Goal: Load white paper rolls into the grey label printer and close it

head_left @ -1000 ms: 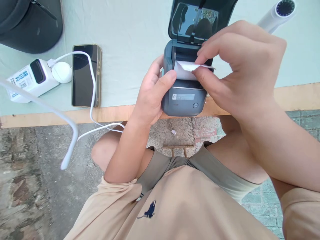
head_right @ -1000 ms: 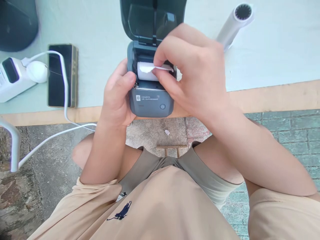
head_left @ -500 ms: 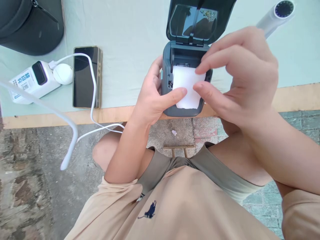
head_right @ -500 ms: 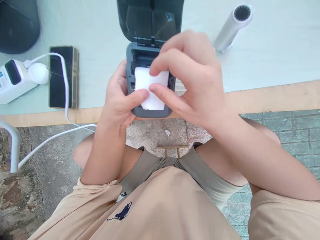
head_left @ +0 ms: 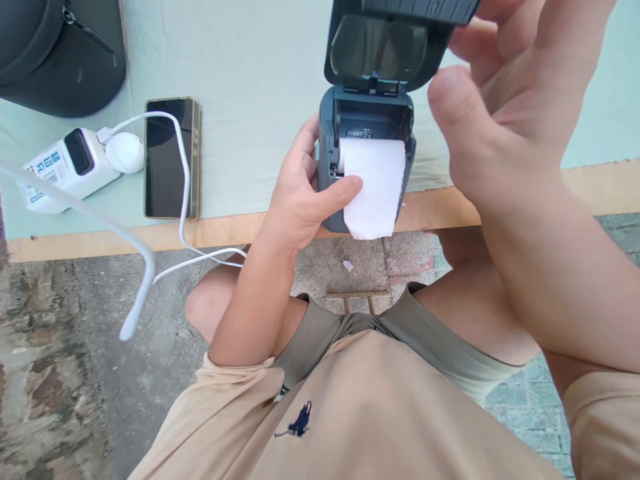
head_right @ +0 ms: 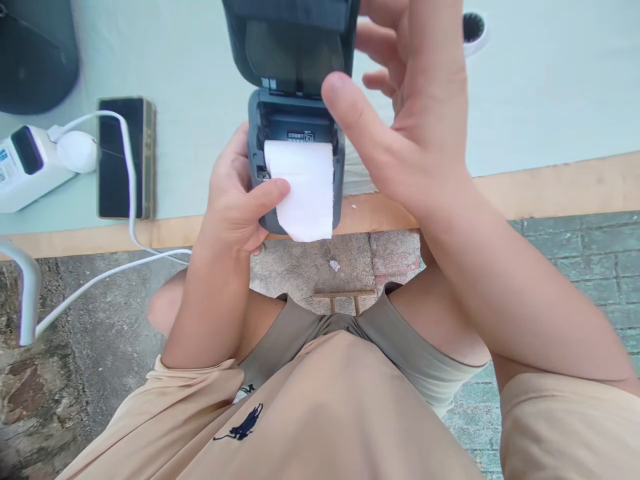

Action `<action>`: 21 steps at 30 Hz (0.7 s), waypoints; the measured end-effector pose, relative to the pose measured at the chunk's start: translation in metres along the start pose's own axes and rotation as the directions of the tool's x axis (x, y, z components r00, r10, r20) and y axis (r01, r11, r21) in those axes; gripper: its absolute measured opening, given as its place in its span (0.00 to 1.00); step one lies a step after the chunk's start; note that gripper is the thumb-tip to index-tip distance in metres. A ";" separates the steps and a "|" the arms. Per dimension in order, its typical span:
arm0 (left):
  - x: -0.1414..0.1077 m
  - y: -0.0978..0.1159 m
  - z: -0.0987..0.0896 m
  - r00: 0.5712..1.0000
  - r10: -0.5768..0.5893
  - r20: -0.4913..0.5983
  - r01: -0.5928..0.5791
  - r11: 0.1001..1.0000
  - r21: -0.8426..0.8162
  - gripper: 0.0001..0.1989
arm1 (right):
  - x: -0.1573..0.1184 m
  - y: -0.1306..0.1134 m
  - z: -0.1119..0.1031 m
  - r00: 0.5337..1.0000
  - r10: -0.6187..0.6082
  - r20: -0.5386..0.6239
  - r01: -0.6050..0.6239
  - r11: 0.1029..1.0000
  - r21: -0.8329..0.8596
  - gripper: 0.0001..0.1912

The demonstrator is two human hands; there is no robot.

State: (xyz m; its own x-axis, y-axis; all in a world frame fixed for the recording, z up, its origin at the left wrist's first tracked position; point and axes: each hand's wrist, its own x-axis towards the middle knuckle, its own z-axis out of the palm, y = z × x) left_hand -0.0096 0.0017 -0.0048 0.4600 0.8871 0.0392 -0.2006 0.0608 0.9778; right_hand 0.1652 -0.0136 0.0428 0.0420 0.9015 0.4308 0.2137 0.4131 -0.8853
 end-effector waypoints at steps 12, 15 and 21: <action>-0.002 -0.001 -0.004 1.000 -0.004 0.028 0.004 1.000 0.002 0.31 | -0.002 0.020 -0.005 0.923 -0.199 0.330 0.303 0.904 -0.301 0.14; -0.002 -0.001 -0.005 0.999 0.002 0.044 -0.001 1.000 -0.005 0.32 | -0.003 0.021 -0.005 0.890 -0.196 0.411 0.338 0.890 -0.306 0.12; -0.003 0.003 -0.003 0.999 0.008 0.041 -0.007 1.000 -0.025 0.31 | -0.006 0.016 0.001 0.932 -0.061 0.358 0.180 0.934 -0.308 0.21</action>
State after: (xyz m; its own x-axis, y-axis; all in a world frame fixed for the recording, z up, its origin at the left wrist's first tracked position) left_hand -0.0141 0.0009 -0.0026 0.4936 0.8679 0.0558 -0.2256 0.0658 0.9720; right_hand 0.1678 -0.0124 0.0257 -0.3234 0.8609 0.3928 0.5074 0.5082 -0.6959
